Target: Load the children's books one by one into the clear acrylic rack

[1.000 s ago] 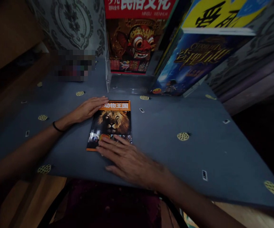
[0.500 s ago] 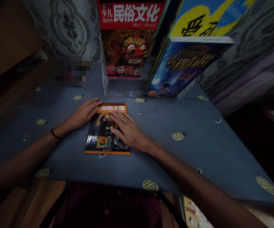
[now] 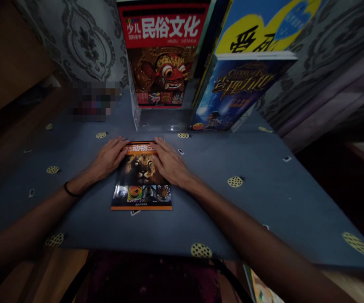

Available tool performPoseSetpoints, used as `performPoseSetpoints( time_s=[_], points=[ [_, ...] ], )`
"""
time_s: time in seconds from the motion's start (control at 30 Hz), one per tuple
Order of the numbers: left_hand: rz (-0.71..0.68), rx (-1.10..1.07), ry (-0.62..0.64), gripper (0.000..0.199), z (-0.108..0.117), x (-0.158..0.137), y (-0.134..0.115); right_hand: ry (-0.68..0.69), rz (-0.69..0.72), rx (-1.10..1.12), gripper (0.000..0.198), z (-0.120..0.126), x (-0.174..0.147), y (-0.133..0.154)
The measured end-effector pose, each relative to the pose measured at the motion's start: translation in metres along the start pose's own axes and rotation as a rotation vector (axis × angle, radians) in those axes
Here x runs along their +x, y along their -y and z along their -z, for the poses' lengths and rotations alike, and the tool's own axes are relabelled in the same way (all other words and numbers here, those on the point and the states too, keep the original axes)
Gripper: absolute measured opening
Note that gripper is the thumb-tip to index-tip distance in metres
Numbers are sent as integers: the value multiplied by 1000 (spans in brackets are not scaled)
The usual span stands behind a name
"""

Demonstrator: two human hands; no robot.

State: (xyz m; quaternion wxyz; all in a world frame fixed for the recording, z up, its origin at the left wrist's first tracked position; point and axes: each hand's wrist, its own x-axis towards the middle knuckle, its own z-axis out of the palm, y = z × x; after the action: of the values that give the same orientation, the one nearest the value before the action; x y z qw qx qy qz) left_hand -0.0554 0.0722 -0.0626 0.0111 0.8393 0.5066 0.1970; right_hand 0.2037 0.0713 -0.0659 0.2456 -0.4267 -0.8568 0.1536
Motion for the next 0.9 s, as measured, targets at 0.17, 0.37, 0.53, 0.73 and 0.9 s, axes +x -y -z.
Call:
performPoseSetpoints(
  time_s=[0.17,0.37,0.53,0.73,0.9],
  points=[
    [13,25,-13,39,1,0,-3,-82,-57,58,42,0,-2,-7],
    [27,35,-8,38,3,0,-6,-88,-84,6,43,0,-5,-6],
    [17,21,-10,38,4,-1,-6,-67,-88,-38,43,2,-6,-3],
    [13,13,-16,38,4,-1,-6,-41,-69,-48,43,4,-7,-3],
    [14,38,-31,39,3,-1,-7,-36,-80,8,44,6,-8,-6]
  ],
)
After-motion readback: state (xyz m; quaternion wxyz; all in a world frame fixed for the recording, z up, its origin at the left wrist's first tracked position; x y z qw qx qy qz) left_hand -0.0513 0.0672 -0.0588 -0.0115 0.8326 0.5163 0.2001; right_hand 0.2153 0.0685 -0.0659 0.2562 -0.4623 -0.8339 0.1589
